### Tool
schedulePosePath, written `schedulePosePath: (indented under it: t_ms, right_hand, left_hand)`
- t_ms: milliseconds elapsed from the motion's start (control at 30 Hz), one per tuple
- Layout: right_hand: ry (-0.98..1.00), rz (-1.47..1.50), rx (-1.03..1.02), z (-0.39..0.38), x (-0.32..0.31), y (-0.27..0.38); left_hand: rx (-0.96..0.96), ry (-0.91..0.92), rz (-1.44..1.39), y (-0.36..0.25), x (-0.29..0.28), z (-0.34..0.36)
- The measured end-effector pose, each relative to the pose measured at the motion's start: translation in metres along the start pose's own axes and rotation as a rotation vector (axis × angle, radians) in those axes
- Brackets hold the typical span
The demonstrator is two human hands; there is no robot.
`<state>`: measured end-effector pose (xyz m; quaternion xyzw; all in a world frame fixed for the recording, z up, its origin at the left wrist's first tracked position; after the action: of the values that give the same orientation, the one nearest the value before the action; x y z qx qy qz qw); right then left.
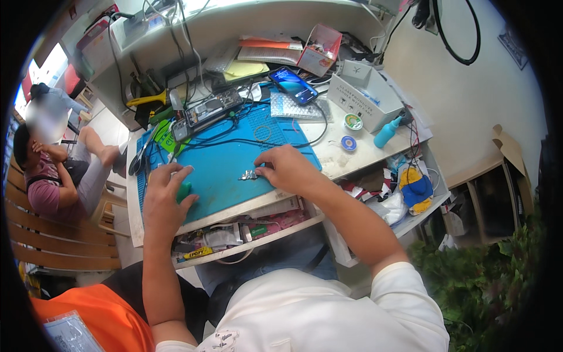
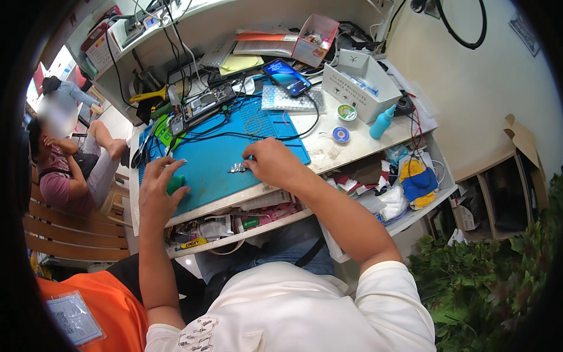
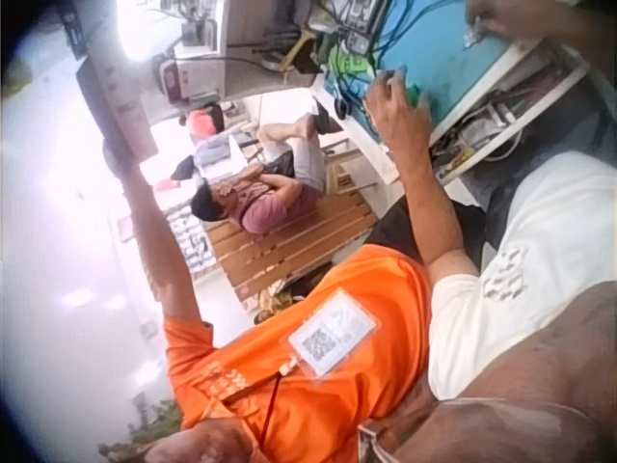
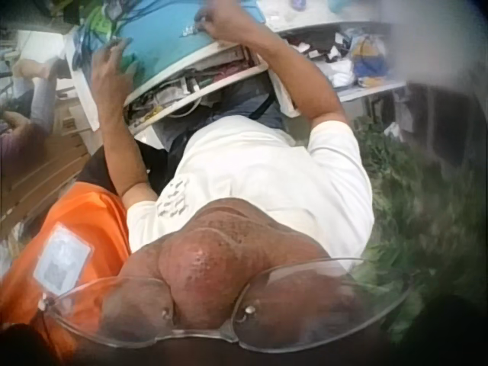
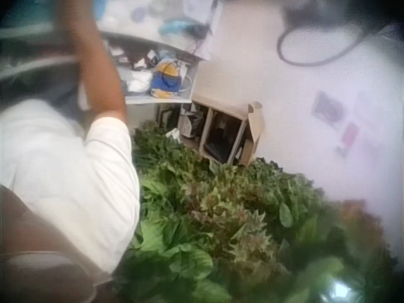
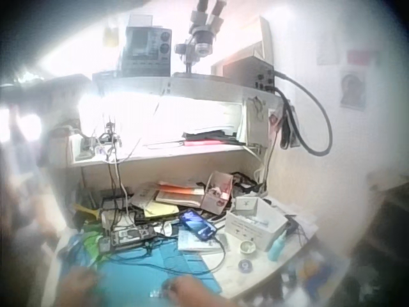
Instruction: The person uses a soldering iron and a heat gun to repair a circuit board from a disassembled smartphone on a workbench. They handle the board and components with tweezers and their hands, then place the board back into the smartphone frame.
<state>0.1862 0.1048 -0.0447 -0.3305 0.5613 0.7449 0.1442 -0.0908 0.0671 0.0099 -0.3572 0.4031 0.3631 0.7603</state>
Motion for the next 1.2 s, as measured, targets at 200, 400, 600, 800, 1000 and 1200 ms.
schedulePosePath:
  t_ms: [200, 400, 600, 800, 1000, 1200]
  right_hand:
    - [-0.157, -0.088, -0.189, -0.007, -0.014, 0.009]
    - [-0.224, -0.096, -0.287, -0.049, -0.044, 0.032]
    - [-0.213, -0.103, -0.275, -0.085, -0.066, 0.02]
    - [-0.439, -0.124, -0.209, -0.096, -0.147, 0.026]
    - [-0.966, -0.092, -0.32, -0.07, -0.308, 0.028]
    - [-1.276, 0.547, -0.51, 0.019, -0.524, 0.029]
  left_hand:
    - [0.055, 0.121, -0.216, -0.057, 0.057, 0.017]
    - [0.083, 0.223, -0.204, -0.059, 0.085, 0.037]
    - [0.115, 0.162, -0.258, -0.056, 0.088, 0.039]
    - [0.09, 0.079, -0.205, -0.041, 0.08, 0.023]
    - [0.059, 0.018, -0.299, -0.038, 0.071, 0.018]
    - [-0.182, -0.019, -0.411, -0.024, 0.08, 0.006]
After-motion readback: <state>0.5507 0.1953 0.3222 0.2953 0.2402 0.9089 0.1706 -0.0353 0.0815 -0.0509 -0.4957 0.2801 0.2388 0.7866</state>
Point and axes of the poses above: each hand's wrist, its own z-axis towards the middle knuckle, its own x-axis out of the palm, y = z × x, the point moved 7 cm from there along z, towards the middle knuckle, and after that the axes turned 3 degrees about -x, right-handed, at the moved point
